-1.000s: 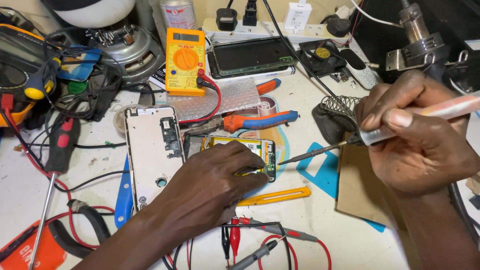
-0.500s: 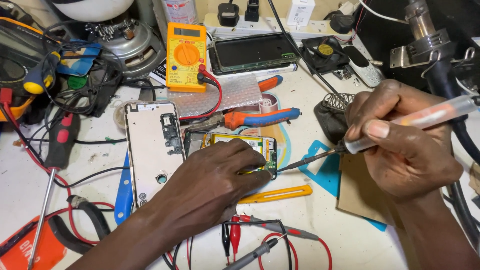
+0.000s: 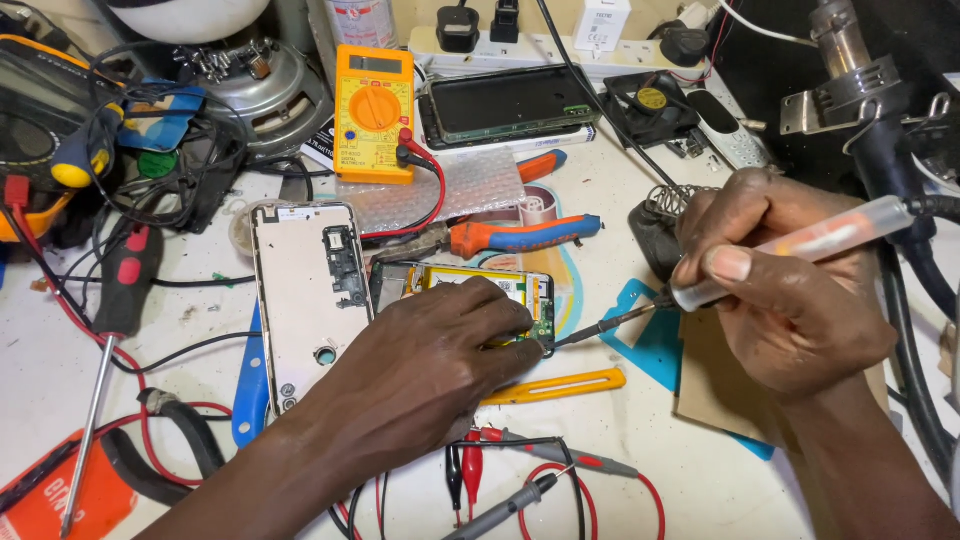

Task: The person uses a soldering iron on a small green circuit board, then applies liquid from a bottle to the board using a yellow tool. They subsequently handle a disassembled smartphone, connecting a ribbon cable to the motherboard and reattaching the back cover.

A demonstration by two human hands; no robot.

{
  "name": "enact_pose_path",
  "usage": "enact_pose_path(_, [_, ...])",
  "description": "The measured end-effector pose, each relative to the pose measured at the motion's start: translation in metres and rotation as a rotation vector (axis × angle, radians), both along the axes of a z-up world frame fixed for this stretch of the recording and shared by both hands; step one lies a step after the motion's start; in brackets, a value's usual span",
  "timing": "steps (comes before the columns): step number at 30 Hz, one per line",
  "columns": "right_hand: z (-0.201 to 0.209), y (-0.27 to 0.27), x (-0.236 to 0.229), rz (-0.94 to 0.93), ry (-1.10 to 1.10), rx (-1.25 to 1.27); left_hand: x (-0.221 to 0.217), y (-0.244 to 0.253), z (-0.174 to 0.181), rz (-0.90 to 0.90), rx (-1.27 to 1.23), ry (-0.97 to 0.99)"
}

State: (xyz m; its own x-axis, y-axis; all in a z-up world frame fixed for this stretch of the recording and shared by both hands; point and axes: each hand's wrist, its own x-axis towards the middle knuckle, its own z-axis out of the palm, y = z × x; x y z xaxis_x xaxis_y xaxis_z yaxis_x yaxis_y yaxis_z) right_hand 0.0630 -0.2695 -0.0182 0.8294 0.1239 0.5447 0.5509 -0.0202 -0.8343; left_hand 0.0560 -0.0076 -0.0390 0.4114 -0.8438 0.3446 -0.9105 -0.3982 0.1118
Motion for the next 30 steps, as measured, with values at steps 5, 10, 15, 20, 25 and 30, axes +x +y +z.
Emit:
enact_pose_path(5, [-0.001,0.002,0.000,-0.016,0.023,0.011,0.000,0.000,0.000,0.005,-0.011,0.016])
enact_pose_path(10, [-0.001,0.001,-0.001,-0.013,0.035,0.007,0.000,0.000,0.001,0.005,-0.026,0.011])
enact_pose_path(15, [0.000,0.001,-0.001,-0.008,0.033,-0.005,-0.001,-0.001,0.002,0.004,-0.027,0.012])
enact_pose_path(20, [-0.001,-0.001,-0.002,0.026,-0.049,-0.047,-0.001,0.000,0.000,0.011,-0.035,0.016])
enact_pose_path(25, [0.006,0.000,-0.005,0.030,-0.060,-0.113,0.000,0.000,-0.001,0.016,-0.028,0.019])
enact_pose_path(30, [0.011,0.002,-0.009,0.058,-0.049,-0.148,0.000,0.000,-0.001,0.003,-0.042,0.027])
